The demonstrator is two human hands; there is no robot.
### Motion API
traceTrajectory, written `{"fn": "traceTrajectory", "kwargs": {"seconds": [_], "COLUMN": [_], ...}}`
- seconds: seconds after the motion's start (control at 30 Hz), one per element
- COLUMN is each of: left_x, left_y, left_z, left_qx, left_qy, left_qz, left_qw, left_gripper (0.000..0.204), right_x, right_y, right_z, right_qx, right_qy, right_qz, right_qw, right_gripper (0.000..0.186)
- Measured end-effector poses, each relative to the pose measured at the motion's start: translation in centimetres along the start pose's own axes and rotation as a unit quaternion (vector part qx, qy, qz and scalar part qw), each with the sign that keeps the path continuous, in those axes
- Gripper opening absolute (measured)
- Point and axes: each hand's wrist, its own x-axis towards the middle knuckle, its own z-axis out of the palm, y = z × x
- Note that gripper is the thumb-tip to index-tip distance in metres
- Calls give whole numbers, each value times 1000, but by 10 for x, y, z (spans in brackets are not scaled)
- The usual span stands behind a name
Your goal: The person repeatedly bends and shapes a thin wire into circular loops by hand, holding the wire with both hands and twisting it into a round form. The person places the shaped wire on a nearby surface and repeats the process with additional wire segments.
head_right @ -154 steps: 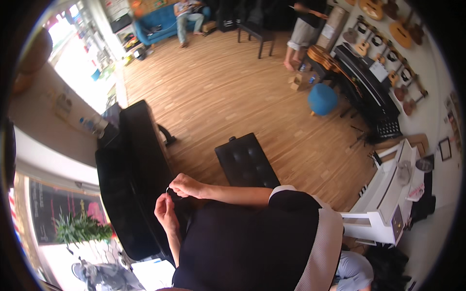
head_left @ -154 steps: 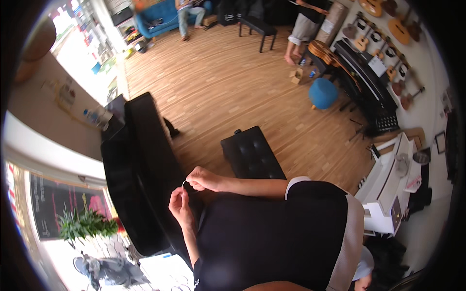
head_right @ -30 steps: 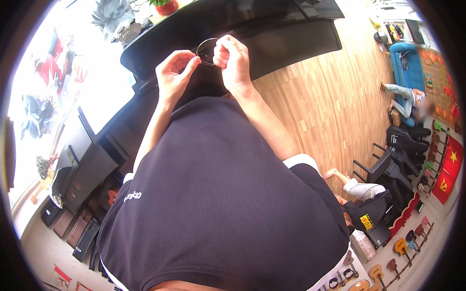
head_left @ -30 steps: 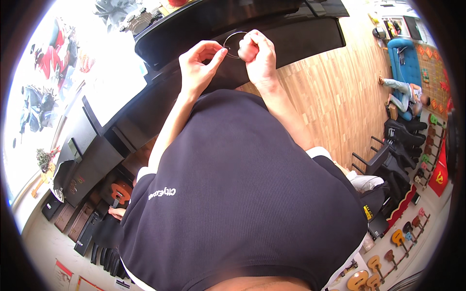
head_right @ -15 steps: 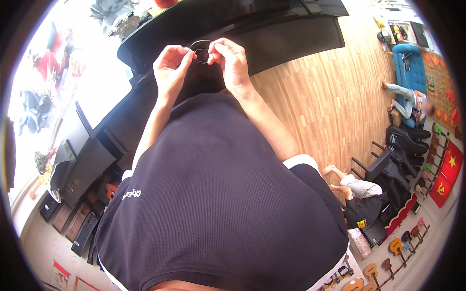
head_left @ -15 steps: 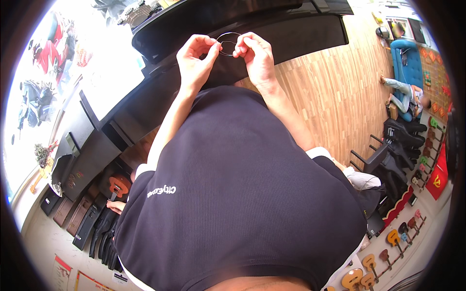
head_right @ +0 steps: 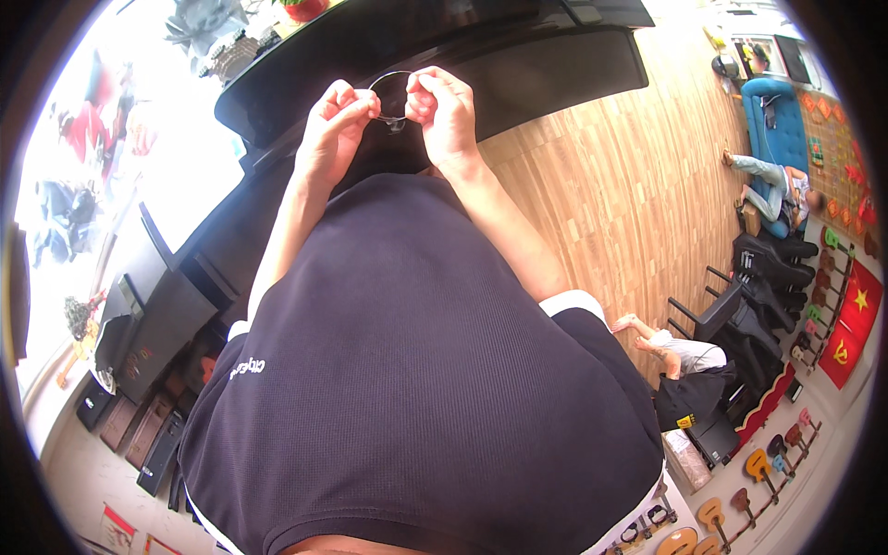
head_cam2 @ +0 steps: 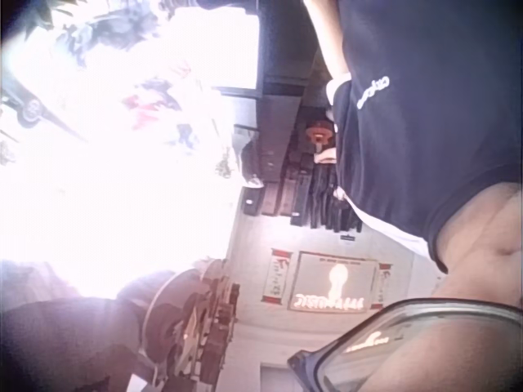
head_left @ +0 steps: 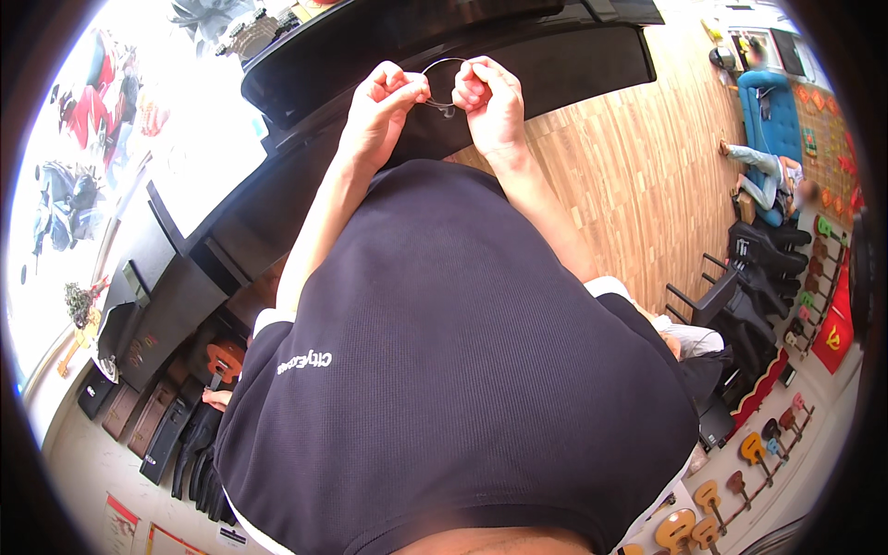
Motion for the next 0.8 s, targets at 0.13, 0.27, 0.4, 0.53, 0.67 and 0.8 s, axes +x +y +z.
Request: {"fn": "traceTrajectory", "kwargs": {"seconds": [0.13,0.27,0.4,0.53,0.67,0.8], "left_x": [-3,-6,-7,-5,-5,-7], "left_y": [-3,0,-4,-10,-7,-7], "left_z": [-3,4,2,-1,2,1], "left_qx": [-57,-3,108,160,190,196], "left_qy": [-33,-11,-13,-22,-8,-19], "left_qz": [-34,-42,-35,-8,-27,-51], "left_qw": [997,999,993,987,981,979], "left_gripper": [23,28,30,29,29,28], "right_x": [0,0,-3,-6,-6,-7], "right_y": [2,4,5,5,4,4], "right_z": [-1,-2,3,6,1,-2], "right_qx": [2,-3,-65,-117,-140,-145], "right_qy": [-9,-12,-38,-51,-29,-6], "right_qz": [5,7,-16,-46,-66,-79], "right_qw": [1000,1000,997,991,988,986], "right_gripper": [20,21,20,19,19,19]}}
